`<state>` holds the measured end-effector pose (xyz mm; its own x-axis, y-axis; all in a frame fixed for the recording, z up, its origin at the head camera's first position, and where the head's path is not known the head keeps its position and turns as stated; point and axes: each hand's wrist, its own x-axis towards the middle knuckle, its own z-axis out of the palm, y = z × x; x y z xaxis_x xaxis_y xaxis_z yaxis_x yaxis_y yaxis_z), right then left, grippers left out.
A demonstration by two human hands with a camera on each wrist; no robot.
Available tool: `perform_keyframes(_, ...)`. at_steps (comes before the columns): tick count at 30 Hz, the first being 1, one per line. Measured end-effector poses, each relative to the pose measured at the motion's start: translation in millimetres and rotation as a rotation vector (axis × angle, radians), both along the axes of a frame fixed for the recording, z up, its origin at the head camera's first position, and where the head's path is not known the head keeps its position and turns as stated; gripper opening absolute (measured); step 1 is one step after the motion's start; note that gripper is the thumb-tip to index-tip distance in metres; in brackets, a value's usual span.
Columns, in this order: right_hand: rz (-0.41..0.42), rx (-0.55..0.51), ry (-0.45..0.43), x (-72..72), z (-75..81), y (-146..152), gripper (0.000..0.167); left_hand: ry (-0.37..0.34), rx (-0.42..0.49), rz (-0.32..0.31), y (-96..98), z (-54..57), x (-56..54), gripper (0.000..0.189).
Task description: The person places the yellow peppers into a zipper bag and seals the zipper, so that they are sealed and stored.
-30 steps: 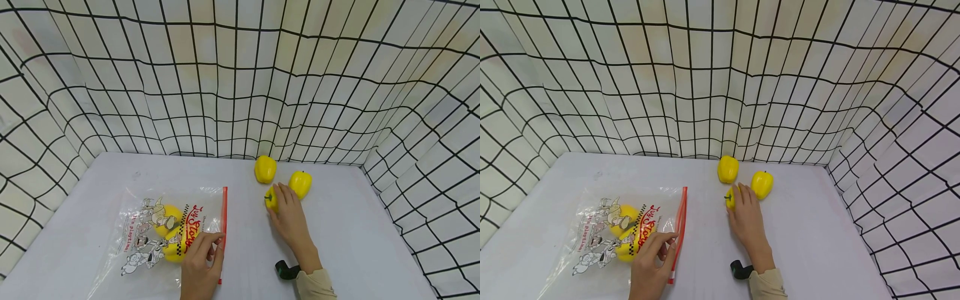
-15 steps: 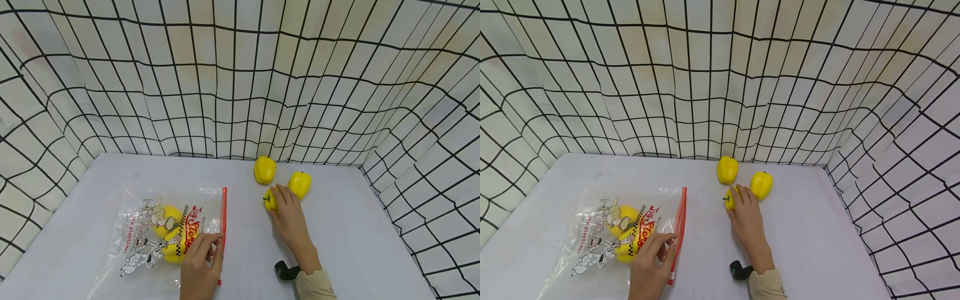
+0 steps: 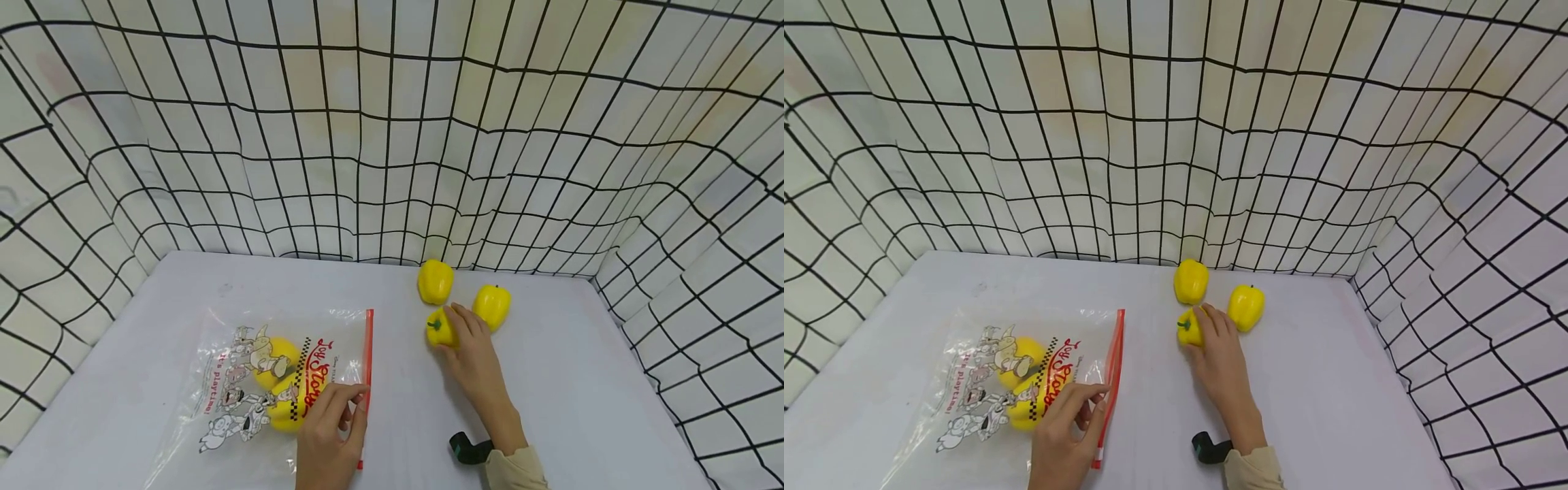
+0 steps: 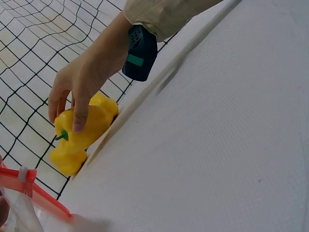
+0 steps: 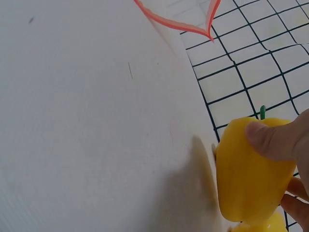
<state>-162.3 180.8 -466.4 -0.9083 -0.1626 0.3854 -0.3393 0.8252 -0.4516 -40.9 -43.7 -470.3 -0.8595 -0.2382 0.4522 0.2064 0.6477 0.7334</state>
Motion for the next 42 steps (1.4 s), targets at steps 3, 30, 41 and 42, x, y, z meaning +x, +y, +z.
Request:
perform_keyframes(3, 0.005, -0.067, 0.009, 1.1, -0.1, 0, 0.072, 0.005, -0.002, -0.004, 0.6, -0.9, -0.8, 0.04)
perform_keyframes(30, 0.091, -0.597, -0.295, 3.5, -4.2, -17, 0.077, 0.125, -0.026, -0.04, -5.8, -2.6, -2.7, 0.043)
perform_keyframes(41, 0.122, -0.632, -0.361, 3.4, -9.2, -14, 0.076, 0.118, -0.006, -0.053, -4.1, -2.6, -3.3, 0.043)
perform_keyframes(42, 0.131, -0.63, -0.365, 3.5, -10.2, -14, 0.076, 0.112, -0.002, -0.056, -4.0, -2.5, -3.1, 0.043)
